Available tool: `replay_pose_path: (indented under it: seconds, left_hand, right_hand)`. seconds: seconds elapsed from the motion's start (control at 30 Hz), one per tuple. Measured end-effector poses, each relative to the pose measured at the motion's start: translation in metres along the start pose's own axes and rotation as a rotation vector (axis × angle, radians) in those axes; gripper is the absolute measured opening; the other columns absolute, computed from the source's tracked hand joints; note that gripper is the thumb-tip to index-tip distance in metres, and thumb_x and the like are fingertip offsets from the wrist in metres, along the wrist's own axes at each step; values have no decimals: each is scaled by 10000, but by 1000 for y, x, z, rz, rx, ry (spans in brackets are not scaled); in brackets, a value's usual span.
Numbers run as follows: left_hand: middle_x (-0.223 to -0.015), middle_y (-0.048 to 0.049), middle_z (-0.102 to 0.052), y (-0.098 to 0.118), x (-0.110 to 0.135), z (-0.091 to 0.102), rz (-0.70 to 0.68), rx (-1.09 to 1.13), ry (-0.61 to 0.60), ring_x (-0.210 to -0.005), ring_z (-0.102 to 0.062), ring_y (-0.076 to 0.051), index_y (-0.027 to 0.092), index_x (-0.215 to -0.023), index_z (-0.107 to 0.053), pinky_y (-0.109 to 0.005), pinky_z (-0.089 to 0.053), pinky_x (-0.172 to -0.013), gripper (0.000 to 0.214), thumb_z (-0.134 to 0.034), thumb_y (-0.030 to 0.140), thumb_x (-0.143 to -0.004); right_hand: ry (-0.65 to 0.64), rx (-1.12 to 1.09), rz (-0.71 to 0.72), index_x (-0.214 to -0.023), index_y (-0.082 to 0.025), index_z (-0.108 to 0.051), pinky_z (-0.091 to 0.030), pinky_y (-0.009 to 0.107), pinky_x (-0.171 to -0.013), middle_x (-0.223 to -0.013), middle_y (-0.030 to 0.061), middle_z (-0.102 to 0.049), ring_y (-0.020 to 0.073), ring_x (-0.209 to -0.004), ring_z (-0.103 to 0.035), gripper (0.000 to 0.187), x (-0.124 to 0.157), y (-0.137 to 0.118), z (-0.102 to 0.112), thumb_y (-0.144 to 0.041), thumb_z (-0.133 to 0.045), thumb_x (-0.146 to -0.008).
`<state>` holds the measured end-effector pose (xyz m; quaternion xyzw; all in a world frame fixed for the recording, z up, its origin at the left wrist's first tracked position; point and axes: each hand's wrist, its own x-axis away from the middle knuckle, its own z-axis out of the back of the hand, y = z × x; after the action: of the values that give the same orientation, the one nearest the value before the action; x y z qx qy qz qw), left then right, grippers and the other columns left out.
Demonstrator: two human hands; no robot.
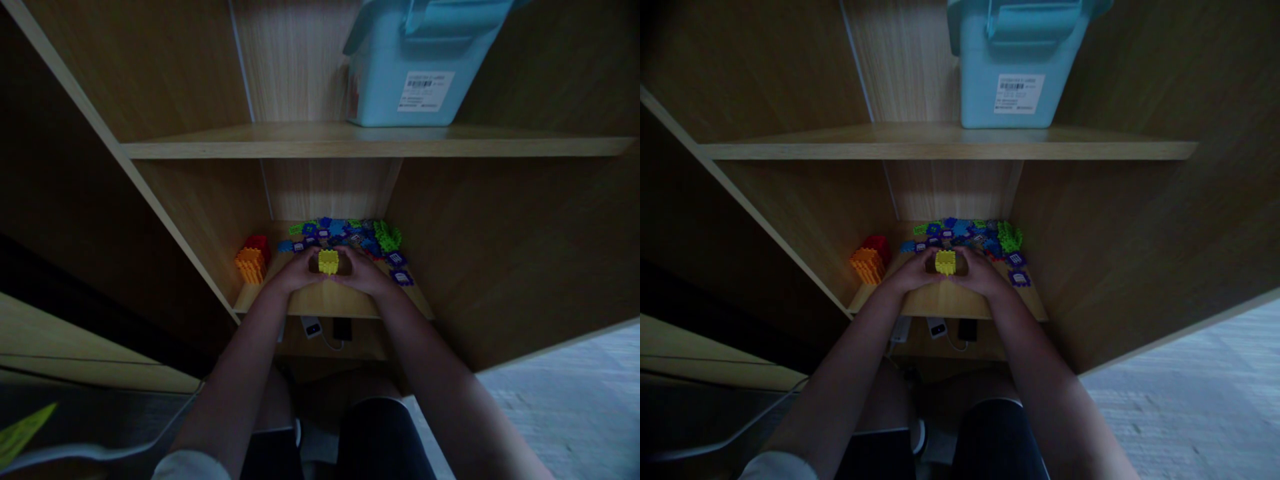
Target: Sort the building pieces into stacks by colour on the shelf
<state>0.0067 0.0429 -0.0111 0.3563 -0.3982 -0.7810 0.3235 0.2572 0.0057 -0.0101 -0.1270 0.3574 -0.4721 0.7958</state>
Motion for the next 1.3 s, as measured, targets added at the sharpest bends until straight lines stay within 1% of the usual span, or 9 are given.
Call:
replay_pose_path:
  seconds: [0.2, 0.47, 0.7, 0.8, 0.87, 0.97, 1.07, 1.17, 1.3]
  left_hand:
    - [-1296, -126, -716, -1, -1, 0, -16, 4, -33, -1168, -678, -273, 182, -1295, -618, -420, -536, -1048, 666, -942, 392, -753]
    - [-1280, -120, -722, -6, -1, -2, -28, 8, -40, -1146, -686, -264, 181, -1303, -604, -417, -548, -1026, 662, -924, 377, -757]
    - [-1372, -174, -704, 14, 10, -1, -18, -208, 26, -1259, -674, -336, 166, -1351, -626, -505, -515, -1131, 725, -939, 421, -749]
    - [-1460, -188, -671, 25, 28, -2, 1, -303, 63, -1353, -645, -356, 167, -1427, -601, -533, -491, -1195, 747, -916, 384, -786]
    - [-1478, -191, -665, 30, 45, -3, 37, -394, 102, -1388, -630, -367, 170, -1443, -601, -559, -484, -1213, 695, -875, 360, -833]
    - [-1472, -221, -662, 38, 75, -7, 98, -529, 147, -1407, -619, -389, 131, -1423, -615, -578, -489, -1219, 628, -816, 410, -898]
    - [-1407, -197, -696, 44, 107, -11, 84, -599, 206, -1353, -654, -358, 151, -1363, -648, -569, -530, -1185, 456, -707, 411, -993]
    - [-1307, -167, -729, 52, 138, -12, 30, -632, 251, -1281, -688, -329, 181, -1239, -697, -540, -569, -1146, 295, -702, 355, -1001]
    - [-1304, -148, -730, 64, 171, -10, 28, -675, 288, -1273, -692, -313, 194, -1237, -700, -522, -589, -1132, 262, -711, 289, -993]
  right_hand:
    - [-62, -21, 19, -1485, -259, -577, -522, 483, -1104, -1402, 122, -723, 326, -1308, -668, 776, -1, -6, 4, -393, -923, -803]
    - [-76, -29, -10, -1462, -258, -587, -540, 463, -1063, -1354, 117, -744, 319, -1262, -694, 747, -1, -8, 3, -407, -922, -811]
    - [-68, -51, -20, -1466, -252, -584, -548, 446, -1043, -1336, 118, -749, 306, -1223, -715, 786, 1, -7, 2, -403, -945, -785]
    - [-84, -53, -31, -1472, -244, -578, -553, 442, -1024, -1283, 109, -765, 306, -1198, -721, 807, 1, -7, 1, -373, -955, -770]
    - [-102, -60, -36, -1473, -239, -576, -552, 446, -1022, -1255, 106, -773, 312, -1199, -722, 810, 1, -9, 1, -364, -955, -768]
    - [-117, -68, -26, -1467, -251, -583, -545, 447, -1032, -1257, 101, -775, 309, -1192, -729, 802, 0, -15, -2, -357, -956, -765]
    - [-112, -63, -10, -1468, -259, -585, -534, 442, -1040, -1249, 94, -779, 301, -1187, -728, 815, 1, -23, -6, -351, -966, -753]
    - [-111, -63, -2, -1474, -263, -588, -524, 438, -1044, -1232, 93, -779, 297, -1192, -721, 833, 3, -32, -12, -355, -976, -743]
    - [-129, -92, 12, -1485, -272, -581, -524, 438, -1048, -1236, 89, -776, 292, -1202, -715, 856, 5, -44, -25, -375, -984, -737]
